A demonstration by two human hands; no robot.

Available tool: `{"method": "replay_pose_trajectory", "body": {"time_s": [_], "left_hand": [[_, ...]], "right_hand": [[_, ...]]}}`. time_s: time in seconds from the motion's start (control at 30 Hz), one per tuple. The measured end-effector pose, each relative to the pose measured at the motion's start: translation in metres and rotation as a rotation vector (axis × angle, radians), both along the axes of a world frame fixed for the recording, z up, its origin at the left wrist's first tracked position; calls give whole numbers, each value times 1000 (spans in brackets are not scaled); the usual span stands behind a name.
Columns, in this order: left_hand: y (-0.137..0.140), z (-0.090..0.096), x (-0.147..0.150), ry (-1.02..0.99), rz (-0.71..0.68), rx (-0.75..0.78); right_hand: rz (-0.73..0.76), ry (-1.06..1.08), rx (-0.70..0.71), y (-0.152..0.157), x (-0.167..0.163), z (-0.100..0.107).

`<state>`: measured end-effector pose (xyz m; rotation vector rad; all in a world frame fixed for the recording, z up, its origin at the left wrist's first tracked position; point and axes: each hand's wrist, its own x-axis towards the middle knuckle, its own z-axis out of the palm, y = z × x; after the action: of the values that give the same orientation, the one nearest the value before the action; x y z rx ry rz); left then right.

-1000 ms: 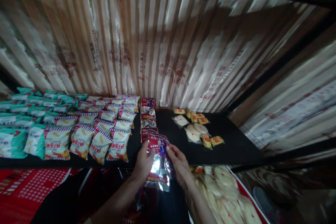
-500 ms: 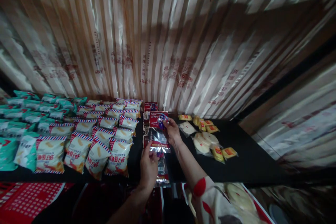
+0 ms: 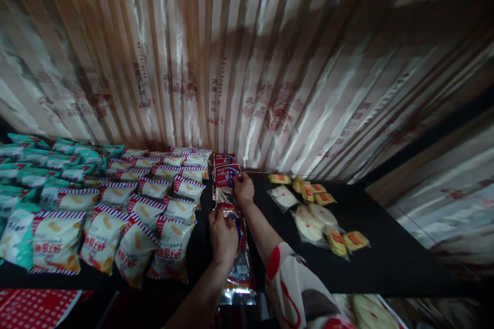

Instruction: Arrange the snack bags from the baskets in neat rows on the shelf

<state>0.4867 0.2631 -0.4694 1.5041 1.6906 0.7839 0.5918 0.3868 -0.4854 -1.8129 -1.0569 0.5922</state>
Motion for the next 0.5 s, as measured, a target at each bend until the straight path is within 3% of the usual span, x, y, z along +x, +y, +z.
{"method": "replay_pose_trajectory", "body": {"time_s": [0.1, 0.23, 0.5], "left_hand": [[-1, 0, 1, 27, 86, -55], [-1, 1, 2, 33, 79, -67], [1, 2, 4, -14, 122, -82]], "right_hand": [[-46, -117, -45, -2, -4, -1], [-73, -203, -90, -7, -10, -3], [22, -575, -104, -9, -23, -1]]}}
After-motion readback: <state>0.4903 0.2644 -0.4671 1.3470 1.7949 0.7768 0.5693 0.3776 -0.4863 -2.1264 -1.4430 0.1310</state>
